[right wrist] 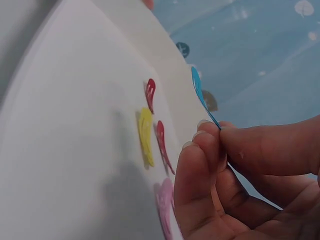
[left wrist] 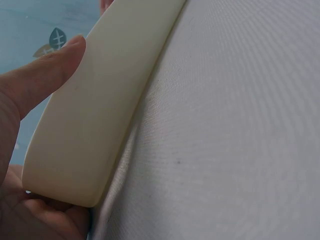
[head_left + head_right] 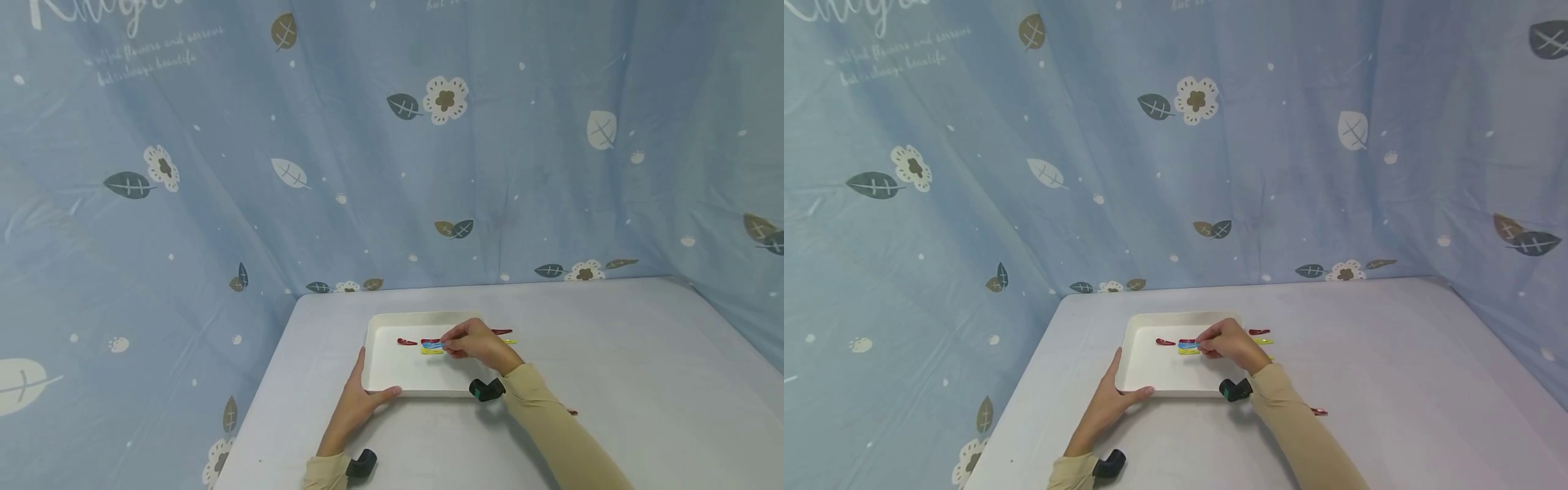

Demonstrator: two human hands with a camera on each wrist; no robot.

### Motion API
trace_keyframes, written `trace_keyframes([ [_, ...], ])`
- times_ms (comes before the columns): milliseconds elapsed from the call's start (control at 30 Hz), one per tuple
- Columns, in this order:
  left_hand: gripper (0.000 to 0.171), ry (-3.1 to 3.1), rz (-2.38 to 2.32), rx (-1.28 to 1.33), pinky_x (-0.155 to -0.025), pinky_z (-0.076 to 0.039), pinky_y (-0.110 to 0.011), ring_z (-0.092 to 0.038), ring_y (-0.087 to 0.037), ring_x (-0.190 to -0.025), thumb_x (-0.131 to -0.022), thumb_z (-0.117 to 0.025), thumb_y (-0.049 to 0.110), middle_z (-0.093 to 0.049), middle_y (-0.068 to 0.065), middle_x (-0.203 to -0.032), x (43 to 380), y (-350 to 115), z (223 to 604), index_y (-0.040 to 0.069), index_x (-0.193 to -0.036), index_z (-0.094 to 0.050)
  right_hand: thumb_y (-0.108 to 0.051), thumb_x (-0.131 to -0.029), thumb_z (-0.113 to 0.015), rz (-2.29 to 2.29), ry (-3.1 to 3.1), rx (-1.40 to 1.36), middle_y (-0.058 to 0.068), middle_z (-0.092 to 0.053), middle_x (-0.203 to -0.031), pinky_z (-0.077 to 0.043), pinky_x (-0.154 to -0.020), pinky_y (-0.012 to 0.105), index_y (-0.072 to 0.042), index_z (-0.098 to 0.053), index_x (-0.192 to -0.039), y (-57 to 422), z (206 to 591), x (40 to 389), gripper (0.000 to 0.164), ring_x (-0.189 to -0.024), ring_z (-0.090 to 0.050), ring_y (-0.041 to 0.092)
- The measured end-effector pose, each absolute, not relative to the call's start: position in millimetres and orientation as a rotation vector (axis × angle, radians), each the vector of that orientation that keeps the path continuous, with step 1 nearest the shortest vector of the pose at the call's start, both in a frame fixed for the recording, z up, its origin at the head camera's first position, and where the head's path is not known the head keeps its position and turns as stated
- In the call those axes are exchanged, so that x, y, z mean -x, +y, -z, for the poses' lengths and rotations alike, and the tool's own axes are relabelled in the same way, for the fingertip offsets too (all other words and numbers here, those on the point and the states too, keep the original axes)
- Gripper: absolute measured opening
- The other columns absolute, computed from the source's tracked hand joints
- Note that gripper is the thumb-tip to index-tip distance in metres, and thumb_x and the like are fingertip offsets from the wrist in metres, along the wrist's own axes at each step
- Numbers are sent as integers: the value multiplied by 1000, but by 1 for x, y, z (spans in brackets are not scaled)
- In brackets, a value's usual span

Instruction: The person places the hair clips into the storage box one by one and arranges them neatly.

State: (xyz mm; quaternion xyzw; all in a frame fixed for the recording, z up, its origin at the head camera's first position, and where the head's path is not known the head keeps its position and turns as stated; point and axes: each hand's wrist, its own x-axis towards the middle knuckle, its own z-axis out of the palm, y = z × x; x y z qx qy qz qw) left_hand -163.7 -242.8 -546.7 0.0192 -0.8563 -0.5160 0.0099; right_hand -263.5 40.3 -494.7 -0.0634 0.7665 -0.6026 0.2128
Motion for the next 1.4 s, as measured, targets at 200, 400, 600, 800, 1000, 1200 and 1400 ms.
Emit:
trace_keyframes([
  [200, 130, -2680, 1601, -70, -125, -24, -69, -21, -44, -159, -74, -93, 44, -18, -17, -174, 164, -243, 548, 8, -167, -10, 4, -96, -67, 1667, 2131, 159, 14, -77, -101, -63, -72, 27, 9, -75, -109, 38, 500, 264, 16, -79, -72, 14],
  [400, 128, -2665, 1612, -31, -125, -24, -68, -21, -43, -160, -75, -93, 41, -18, -16, -174, 165, -244, 549, 9, -167, -9, 3, -95, -68, 1678, 2122, 148, 15, -77, -100, -63, -71, 26, 10, -75, -107, 35, 502, 264, 15, -77, -72, 13],
  [600, 128, -2663, 1603, -35, -125, -24, -67, -22, -42, -160, -75, -93, 40, -19, -16, -174, 166, -244, 550, 8, -167, -10, 3, -93, -71, 1665, 2123, 159, 14, -78, -98, -63, -71, 26, 10, -75, -105, 33, 505, 263, 15, -76, -71, 11],
  [800, 129, -2686, 1583, -69, -125, -24, -68, -21, -43, -160, -74, -92, 44, -18, -17, -174, 165, -244, 550, 10, -167, -10, 3, -92, -72, 1642, 2136, 124, 11, -78, -95, -63, -69, 26, 8, -76, -103, 33, 507, 262, 13, -74, -71, 11],
  [1000, 128, -2681, 1585, -55, -124, -24, -69, -21, -44, -159, -75, -92, 44, -19, -16, -174, 166, -244, 550, 9, -167, -10, 3, -92, -73, 1640, 2145, 126, 11, -77, -94, -63, -69, 27, 9, -75, -104, 33, 507, 261, 14, -72, -70, 12],
  [1200, 128, -2674, 1595, -50, -124, -24, -69, -21, -44, -159, -75, -92, 43, -19, -16, -174, 165, -243, 550, 8, -167, -10, 2, -91, -73, 1620, 2165, 126, 10, -77, -90, -62, -65, 26, 8, -76, -101, 32, 511, 263, 12, -70, -69, 11],
  [1400, 129, -2670, 1598, -38, -125, -24, -69, -21, -44, -159, -75, -92, 42, -18, -17, -174, 165, -243, 549, 7, -167, -10, 2, -91, -74, 1613, 2176, 113, 9, -77, -88, -62, -64, 25, 7, -76, -99, 31, 514, 263, 10, -68, -69, 11],
])
